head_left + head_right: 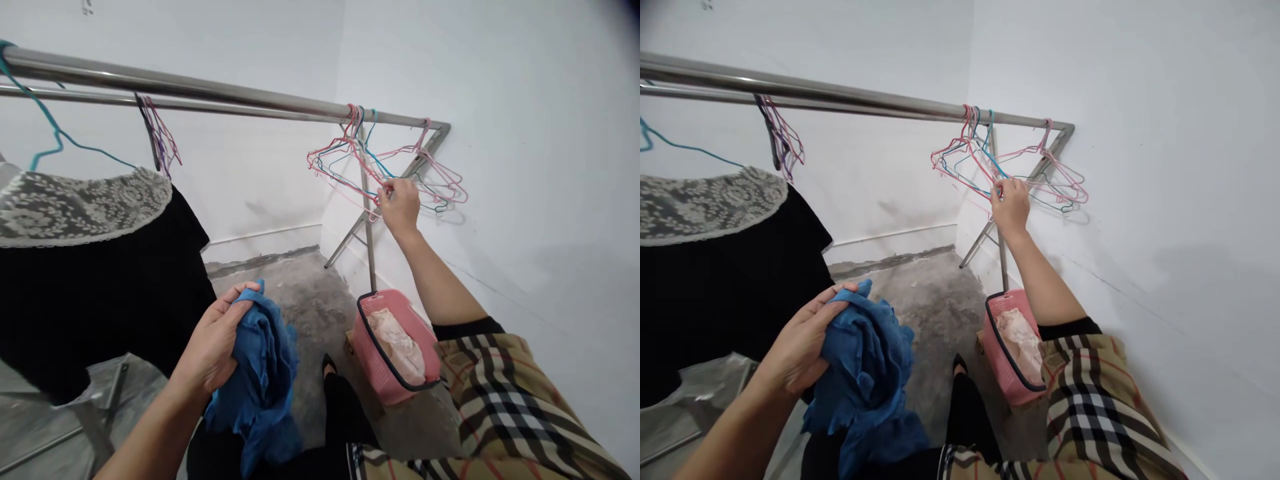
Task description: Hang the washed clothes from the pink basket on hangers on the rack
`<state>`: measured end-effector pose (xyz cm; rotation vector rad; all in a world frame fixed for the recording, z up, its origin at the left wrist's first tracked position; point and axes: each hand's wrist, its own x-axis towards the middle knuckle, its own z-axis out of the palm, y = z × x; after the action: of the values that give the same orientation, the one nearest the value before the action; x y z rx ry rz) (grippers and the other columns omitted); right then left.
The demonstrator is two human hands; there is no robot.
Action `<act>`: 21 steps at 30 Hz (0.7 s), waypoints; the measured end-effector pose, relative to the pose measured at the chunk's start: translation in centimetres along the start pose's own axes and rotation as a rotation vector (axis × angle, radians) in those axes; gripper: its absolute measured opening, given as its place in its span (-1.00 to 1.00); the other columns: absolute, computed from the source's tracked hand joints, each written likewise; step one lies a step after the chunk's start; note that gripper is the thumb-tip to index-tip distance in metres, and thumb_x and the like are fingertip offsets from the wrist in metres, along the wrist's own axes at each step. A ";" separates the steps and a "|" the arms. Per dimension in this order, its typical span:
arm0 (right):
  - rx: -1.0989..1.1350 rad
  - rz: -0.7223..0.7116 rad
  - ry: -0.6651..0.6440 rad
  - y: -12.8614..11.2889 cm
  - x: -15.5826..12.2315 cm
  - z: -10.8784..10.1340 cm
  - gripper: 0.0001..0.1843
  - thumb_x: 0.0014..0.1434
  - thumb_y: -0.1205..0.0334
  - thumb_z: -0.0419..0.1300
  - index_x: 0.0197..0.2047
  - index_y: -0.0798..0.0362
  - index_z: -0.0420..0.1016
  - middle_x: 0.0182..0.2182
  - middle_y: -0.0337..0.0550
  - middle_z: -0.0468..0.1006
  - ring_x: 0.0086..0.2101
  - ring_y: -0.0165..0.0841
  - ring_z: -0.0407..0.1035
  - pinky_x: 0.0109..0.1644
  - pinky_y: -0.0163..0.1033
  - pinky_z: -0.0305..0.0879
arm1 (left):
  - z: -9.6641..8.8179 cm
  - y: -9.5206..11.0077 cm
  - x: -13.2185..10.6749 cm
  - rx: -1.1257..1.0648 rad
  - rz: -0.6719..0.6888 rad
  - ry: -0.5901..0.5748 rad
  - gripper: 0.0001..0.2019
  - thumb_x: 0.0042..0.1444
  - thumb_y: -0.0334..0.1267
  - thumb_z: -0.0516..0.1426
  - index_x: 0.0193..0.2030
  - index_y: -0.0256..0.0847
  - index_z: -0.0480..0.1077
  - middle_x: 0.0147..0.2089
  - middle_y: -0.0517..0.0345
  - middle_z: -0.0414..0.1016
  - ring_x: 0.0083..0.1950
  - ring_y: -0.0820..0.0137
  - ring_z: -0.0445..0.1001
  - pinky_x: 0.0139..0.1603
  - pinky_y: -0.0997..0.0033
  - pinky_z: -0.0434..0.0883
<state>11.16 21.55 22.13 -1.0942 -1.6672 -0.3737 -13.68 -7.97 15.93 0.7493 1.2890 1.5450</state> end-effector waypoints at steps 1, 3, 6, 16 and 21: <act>-0.061 -0.020 -0.024 0.0 0.7 0.4 -0.81 0.19 0.26 0.13 -0.14 0.05 0.48 -0.14 0.06 0.48 -0.06 -0.09 0.29 0.09 0.00 0.21 | -0.1 0.0 0.0 -0.035 -0.015 0.017 -0.58 -0.18 -0.15 0.32 -0.14 -0.10 0.35 -0.54 0.35 0.38 -0.60 0.54 0.33 -0.56 0.59 0.36; -0.174 -0.050 -0.101 -0.2 1.6 1.1 -0.79 0.20 0.32 0.10 -0.11 0.10 0.48 -0.11 0.14 0.46 -0.04 -0.04 0.25 0.06 0.02 0.20 | -0.2 0.2 -0.1 -0.127 -0.056 0.061 -0.56 -0.23 -0.19 0.35 -0.15 -0.11 0.38 -0.54 0.36 0.39 -0.61 0.55 0.32 -0.57 0.60 0.34; -0.313 -0.060 -0.225 -0.7 2.3 1.3 -0.73 0.24 0.44 -0.02 -0.12 0.20 0.47 -0.12 0.24 0.47 -0.06 -0.01 0.26 -0.03 0.01 0.20 | -0.3 0.2 -0.2 -0.163 -0.070 0.067 -0.55 -0.25 -0.20 0.37 -0.16 -0.11 0.39 -0.52 0.35 0.42 -0.58 0.53 0.37 -0.54 0.59 0.37; -0.589 -0.060 -0.243 -0.2 4.3 1.2 -0.63 0.30 0.50 -0.16 0.01 0.23 0.39 -0.05 0.25 0.45 -0.04 -0.07 0.28 -0.10 -0.10 0.16 | -0.8 -0.1 -0.1 -0.171 -0.051 0.087 -0.53 -0.26 -0.19 0.38 -0.14 -0.15 0.41 -0.50 0.32 0.45 -0.60 0.53 0.37 -0.55 0.57 0.36; -0.626 -0.044 -0.218 0.8 5.4 0.8 -0.62 0.32 0.47 -0.19 0.02 0.27 0.39 -0.01 0.26 0.42 -0.01 -0.06 0.26 -0.09 -0.10 0.13 | -1.0 0.0 -0.2 -0.167 -0.044 0.089 -0.58 -0.20 -0.21 0.35 -0.15 -0.18 0.42 -0.49 0.29 0.47 -0.58 0.50 0.41 -0.53 0.56 0.37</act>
<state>11.15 25.13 26.39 -1.6001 -1.8178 -0.8697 -14.50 -8.50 15.71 0.5483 1.2149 1.6425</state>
